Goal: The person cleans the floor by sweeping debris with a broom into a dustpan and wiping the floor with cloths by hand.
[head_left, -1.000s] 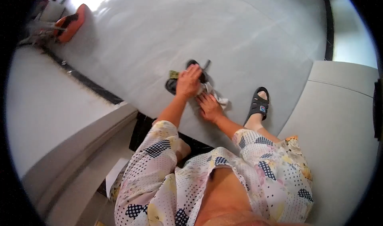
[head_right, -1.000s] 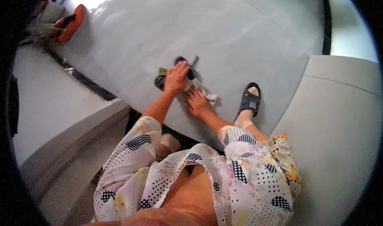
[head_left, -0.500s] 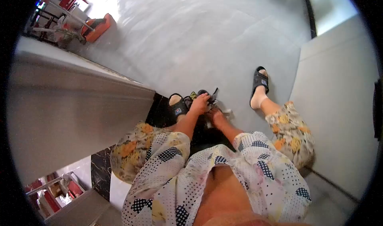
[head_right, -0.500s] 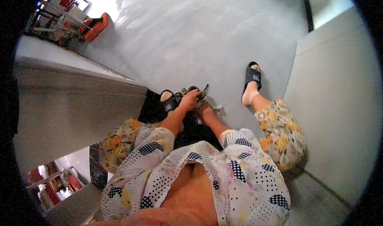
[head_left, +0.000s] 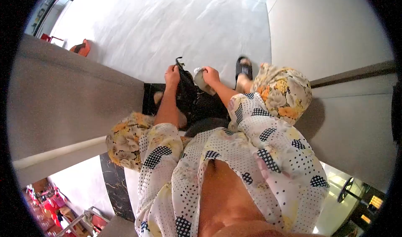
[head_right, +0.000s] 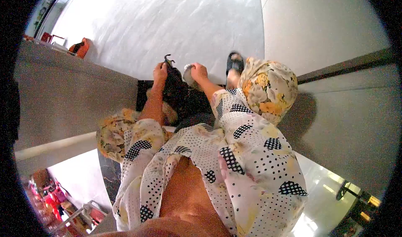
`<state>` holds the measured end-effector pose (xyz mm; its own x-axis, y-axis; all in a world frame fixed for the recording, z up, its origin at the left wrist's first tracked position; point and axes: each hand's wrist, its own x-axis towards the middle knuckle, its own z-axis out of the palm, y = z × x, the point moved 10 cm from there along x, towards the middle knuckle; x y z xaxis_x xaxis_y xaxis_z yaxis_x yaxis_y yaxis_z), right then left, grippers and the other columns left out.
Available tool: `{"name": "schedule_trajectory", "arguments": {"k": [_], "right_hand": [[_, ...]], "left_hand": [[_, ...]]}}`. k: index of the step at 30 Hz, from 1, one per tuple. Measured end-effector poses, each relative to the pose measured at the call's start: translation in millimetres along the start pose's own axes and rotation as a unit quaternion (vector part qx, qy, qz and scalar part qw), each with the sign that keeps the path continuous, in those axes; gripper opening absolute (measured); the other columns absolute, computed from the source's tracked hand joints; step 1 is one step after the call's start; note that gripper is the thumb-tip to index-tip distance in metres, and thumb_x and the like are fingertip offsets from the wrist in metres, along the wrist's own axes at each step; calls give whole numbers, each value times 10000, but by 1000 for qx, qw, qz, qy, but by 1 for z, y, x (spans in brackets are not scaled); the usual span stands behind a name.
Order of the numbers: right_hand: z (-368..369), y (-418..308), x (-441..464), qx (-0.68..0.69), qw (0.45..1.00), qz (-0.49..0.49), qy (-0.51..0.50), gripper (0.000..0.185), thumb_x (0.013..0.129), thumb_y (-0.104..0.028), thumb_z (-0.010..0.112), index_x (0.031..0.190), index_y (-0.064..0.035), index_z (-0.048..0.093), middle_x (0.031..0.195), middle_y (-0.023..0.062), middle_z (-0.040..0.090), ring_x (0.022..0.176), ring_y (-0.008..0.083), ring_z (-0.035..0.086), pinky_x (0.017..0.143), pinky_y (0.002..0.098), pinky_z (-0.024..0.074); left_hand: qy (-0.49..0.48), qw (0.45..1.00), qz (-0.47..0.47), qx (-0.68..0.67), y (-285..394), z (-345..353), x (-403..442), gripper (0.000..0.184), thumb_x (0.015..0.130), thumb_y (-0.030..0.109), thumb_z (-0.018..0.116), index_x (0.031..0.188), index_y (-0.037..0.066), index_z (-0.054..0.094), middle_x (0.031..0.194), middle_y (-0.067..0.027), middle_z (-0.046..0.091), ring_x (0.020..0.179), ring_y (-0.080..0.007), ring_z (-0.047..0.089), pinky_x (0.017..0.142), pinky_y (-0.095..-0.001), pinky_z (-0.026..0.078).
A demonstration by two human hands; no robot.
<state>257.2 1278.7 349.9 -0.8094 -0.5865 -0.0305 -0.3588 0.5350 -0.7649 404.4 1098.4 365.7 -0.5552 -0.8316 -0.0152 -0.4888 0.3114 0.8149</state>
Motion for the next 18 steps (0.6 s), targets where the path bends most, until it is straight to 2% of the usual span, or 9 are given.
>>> {"name": "schedule_trajectory", "arguments": {"k": [2,5,7,8,11,13,15,17,18], "right_hand": [[-19,-11,30,28,999,18,6,296,832,-171,481,1062,-66,635,1016,162,647,953,330,604,844,394,475],[-55,-25,68,44,996,-61,47,279,825,-191,496,1044,-87,634,1003,167,645,938,346,600,836,414,469],[-84,-7,89,44,995,-74,56,272,830,-189,492,1039,-91,634,1003,164,646,943,343,601,833,411,472],[-83,-25,87,39,992,-105,65,268,832,-188,490,1037,-93,634,1003,162,647,946,341,601,831,409,473],[-147,13,99,59,983,-89,152,284,843,-183,460,1043,-95,641,1002,151,652,957,316,605,836,386,477],[-203,39,99,19,977,-30,209,279,849,-177,466,1056,-92,631,1012,148,649,956,321,604,831,389,475],[-245,56,125,15,952,-82,293,255,838,-154,499,1053,-81,614,969,168,649,915,355,604,806,430,472],[-287,93,116,-9,938,-54,342,268,839,-154,502,1072,-68,600,999,170,642,933,362,596,822,432,463],[-301,109,113,-41,942,-35,331,297,842,-159,507,1114,-58,572,1060,185,616,981,370,572,851,437,445]], "left_hand": [[27,999,-38,-26,15,-15,6,379,900,338,497,1115,44,601,1027,-184,632,957,-368,585,821,-451,447],[40,998,-47,-9,37,-19,8,377,893,332,504,1098,33,608,1028,-189,629,955,-362,585,814,-437,449],[47,998,-24,19,29,-2,21,374,885,329,523,1093,31,611,1004,-190,636,930,-349,598,805,-419,454],[71,997,-4,22,4,-27,21,367,884,328,526,1088,35,613,989,-192,639,915,-345,604,801,-417,456],[101,993,-1,58,-6,-60,12,349,884,336,522,1066,54,615,959,-199,641,886,-350,611,782,-422,462],[131,991,-20,36,-18,-85,8,364,892,344,501,1089,54,597,967,-195,644,900,-364,606,774,-432,463],[199,975,-62,73,-48,-111,18,421,902,373,496,1180,61,544,1000,-185,644,906,-379,606,773,-450,465],[171,978,-90,83,-64,-117,12,474,917,385,481,1283,83,472,1169,-183,582,999,-385,573,817,-463,456],[167,977,-82,103,-76,-116,8,483,920,384,477,1300,86,455,1222,-184,540,1054,-381,542,851,-469,438]]}}
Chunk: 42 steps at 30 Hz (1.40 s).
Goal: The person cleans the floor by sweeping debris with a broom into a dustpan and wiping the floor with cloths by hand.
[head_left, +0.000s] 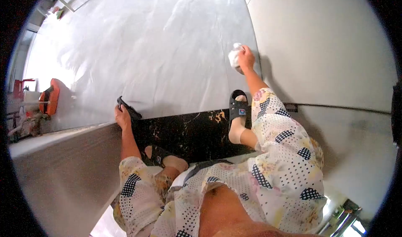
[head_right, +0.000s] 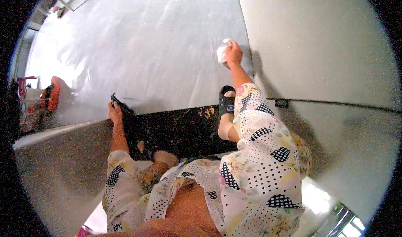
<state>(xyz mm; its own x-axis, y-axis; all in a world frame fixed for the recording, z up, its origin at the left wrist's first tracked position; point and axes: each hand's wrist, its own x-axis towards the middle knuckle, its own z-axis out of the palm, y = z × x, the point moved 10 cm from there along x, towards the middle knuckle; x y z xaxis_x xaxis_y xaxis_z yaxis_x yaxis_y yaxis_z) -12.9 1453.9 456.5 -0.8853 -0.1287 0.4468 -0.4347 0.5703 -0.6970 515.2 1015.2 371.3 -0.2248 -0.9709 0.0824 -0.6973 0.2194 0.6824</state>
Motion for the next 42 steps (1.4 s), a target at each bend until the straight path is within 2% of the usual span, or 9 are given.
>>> {"name": "schedule_trajectory", "arguments": {"k": [5,8,10,17,26,31,32,33,42], "right_hand": [[-12,24,-34,-143,989,-17,-39,495,876,-270,493,1290,-12,408,1320,235,416,1226,399,379,1020,459,301],[-19,8,-31,-248,968,-41,20,599,896,-382,443,1348,-4,331,1405,234,299,1320,401,244,1095,475,182],[-33,-7,-18,-239,970,-28,29,597,895,-380,447,1342,-2,333,1401,234,307,1315,399,256,1091,474,188],[-43,44,-27,-252,966,50,12,587,885,-398,435,1318,-9,359,1377,225,345,1306,380,278,1078,470,213],[34,-103,-11,-152,951,-267,15,488,865,-376,482,1241,-65,473,1321,152,445,1230,331,401,1024,450,304],[4,-163,-124,21,908,-410,-85,404,751,-131,537,1153,-95,561,1228,108,538,1180,280,479,976,438,380],[109,-203,-130,62,895,-410,-163,411,735,-112,530,1144,-106,567,1223,110,541,1174,278,485,975,440,384],[122,-205,-165,62,876,-432,-204,397,732,-116,528,1126,-107,574,1211,120,548,1166,293,490,998,447,369],[117,-184,-295,43,851,-403,-335,457,686,-98,619,1125,-35,511,1230,159,519,1239,306,433,1055,454,304]], "left_hand": [[70,959,174,212,-17,-6,-34,501,933,351,464,1345,72,411,1407,-178,361,1274,-352,364,1004,-488,325],[117,956,224,151,10,-33,-47,465,935,287,474,1330,47,420,1409,-195,354,1312,-366,310,1047,-492,278],[160,937,286,119,31,-63,-60,427,937,248,482,1303,32,448,1395,-207,371,1310,-377,315,1052,-482,285],[148,939,280,133,46,-81,-62,415,904,209,533,1270,22,473,1348,-224,424,1277,-385,363,1045,-459,309],[158,915,357,106,189,-52,-12,433,835,268,613,1190,30,541,1295,-192,487,1215,-341,439,1020,-413,343],[38,879,474,40,279,29,-136,439,741,166,661,1160,70,569,1265,-134,526,1194,-301,469,1011,-404,365],[-26,894,444,53,257,63,-60,443,738,159,657,1162,69,566,1269,-131,525,1201,-294,466,1016,-409,361],[-59,895,440,53,250,77,-82,447,734,152,654,1164,68,564,1272,-128,523,1208,-286,463,1022,-414,356],[-91,917,387,34,155,103,-166,493,747,140,629,1215,42,511,1334,-136,463,1260,-298,407,1070,-459,275]]}}
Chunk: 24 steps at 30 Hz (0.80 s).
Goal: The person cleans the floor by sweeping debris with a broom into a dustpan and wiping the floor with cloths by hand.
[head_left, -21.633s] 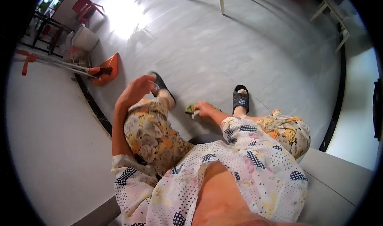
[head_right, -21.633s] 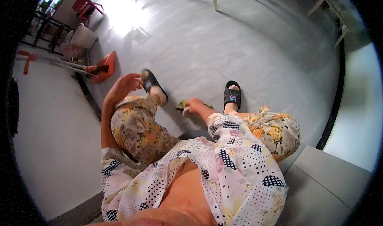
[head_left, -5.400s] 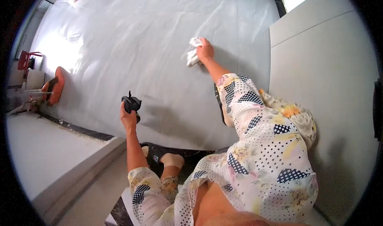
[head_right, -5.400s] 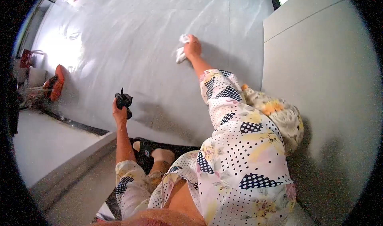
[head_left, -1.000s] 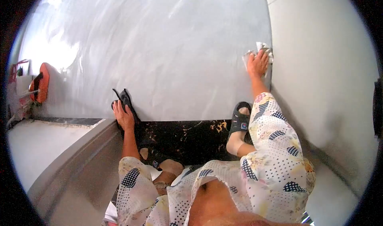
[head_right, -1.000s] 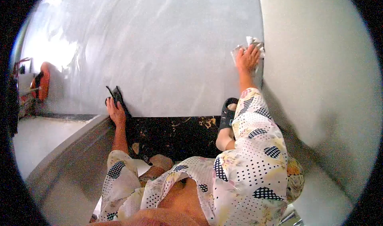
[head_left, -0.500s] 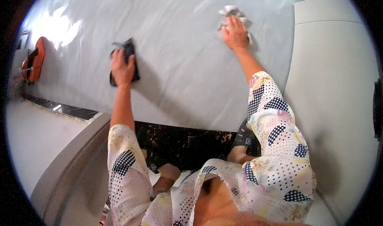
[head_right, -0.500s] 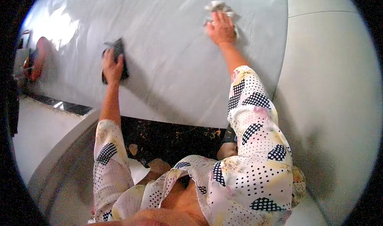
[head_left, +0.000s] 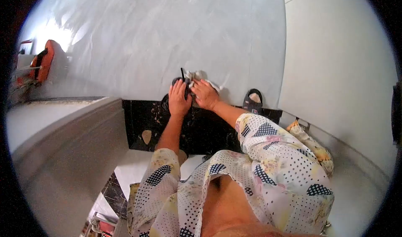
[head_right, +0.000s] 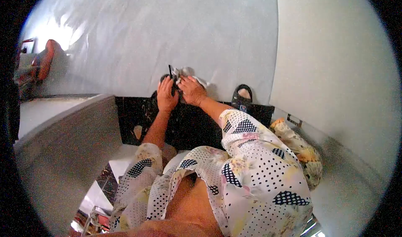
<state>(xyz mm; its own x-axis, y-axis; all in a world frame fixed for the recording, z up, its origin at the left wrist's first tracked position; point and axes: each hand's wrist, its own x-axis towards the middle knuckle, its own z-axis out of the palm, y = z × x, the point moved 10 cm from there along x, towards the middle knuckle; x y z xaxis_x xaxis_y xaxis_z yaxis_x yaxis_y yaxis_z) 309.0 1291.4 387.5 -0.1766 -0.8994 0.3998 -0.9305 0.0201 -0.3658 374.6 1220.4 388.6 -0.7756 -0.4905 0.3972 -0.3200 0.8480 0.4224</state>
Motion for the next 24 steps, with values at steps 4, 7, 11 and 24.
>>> {"name": "schedule_trajectory", "arguments": {"k": [4,7,11,24], "right_hand": [[2,7,-7,-27,1000,-9,2,414,688,-100,622,1086,-30,532,1228,160,522,1246,303,429,1045,456,308],[11,9,-23,-43,999,-6,1,403,688,-91,617,1078,-27,535,1219,163,527,1253,299,423,1043,457,307],[27,0,-66,6,999,33,-37,392,688,-54,607,1073,-27,541,1195,165,533,1254,311,414,1032,459,310],[117,71,-58,137,901,360,-202,307,837,-174,513,1108,-61,602,1060,139,644,1003,309,599,850,399,460]], "left_hand": [[31,999,-10,-33,6,12,-6,533,741,155,630,1235,19,482,1359,-155,432,1281,-311,376,1082,-476,239],[-15,999,-27,-18,9,31,-19,573,750,177,625,1271,18,446,1386,-169,393,1306,-318,340,1087,-486,223],[-152,986,-68,12,14,60,-66,707,741,212,641,1358,45,340,1460,-152,269,1364,-290,234,1097,-476,208],[-310,942,-125,24,-62,118,-78,502,719,103,647,1196,75,494,1280,-160,479,1180,-338,461,920,-441,454]]}}
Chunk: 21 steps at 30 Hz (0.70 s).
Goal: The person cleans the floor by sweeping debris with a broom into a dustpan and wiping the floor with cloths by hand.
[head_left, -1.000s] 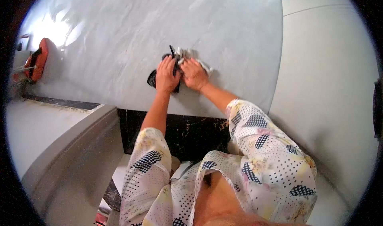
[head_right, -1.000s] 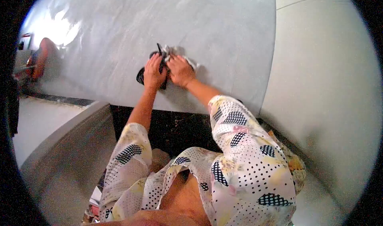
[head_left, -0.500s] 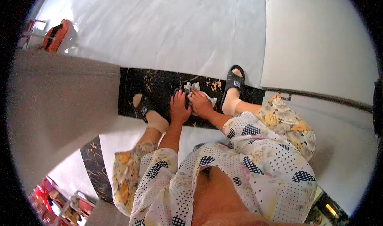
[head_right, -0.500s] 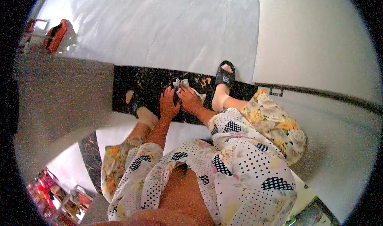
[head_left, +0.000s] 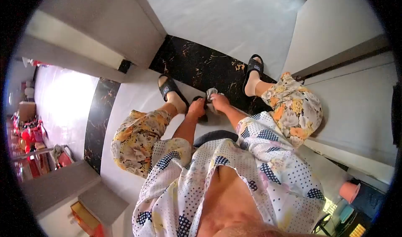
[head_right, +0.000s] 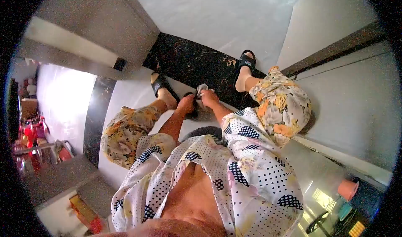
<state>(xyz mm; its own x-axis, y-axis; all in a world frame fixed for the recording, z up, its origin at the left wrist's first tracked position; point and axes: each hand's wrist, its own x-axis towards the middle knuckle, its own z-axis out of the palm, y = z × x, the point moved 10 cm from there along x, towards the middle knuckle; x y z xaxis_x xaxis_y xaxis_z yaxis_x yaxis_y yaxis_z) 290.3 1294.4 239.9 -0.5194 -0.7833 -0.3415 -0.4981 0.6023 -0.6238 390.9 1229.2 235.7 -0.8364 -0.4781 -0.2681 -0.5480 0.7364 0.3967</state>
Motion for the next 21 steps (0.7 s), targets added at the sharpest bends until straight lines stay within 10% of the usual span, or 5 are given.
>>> {"name": "schedule_trajectory", "arguments": {"k": [7,21], "right_hand": [[-25,35,49,329,929,144,89,321,888,-170,453,1142,-45,604,1102,118,631,1008,239,596,843,339,453],[-183,25,74,197,946,76,246,321,863,-182,487,1135,-44,590,1040,164,635,963,278,607,794,385,469]], "left_hand": [[195,947,-70,-246,-23,-44,9,546,666,110,623,1196,52,505,1104,-220,581,1043,-392,541,878,-429,448],[275,909,-145,-277,-102,-98,-67,563,734,33,575,1276,-4,429,1224,-225,519,1139,-376,500,965,-394,395]]}}
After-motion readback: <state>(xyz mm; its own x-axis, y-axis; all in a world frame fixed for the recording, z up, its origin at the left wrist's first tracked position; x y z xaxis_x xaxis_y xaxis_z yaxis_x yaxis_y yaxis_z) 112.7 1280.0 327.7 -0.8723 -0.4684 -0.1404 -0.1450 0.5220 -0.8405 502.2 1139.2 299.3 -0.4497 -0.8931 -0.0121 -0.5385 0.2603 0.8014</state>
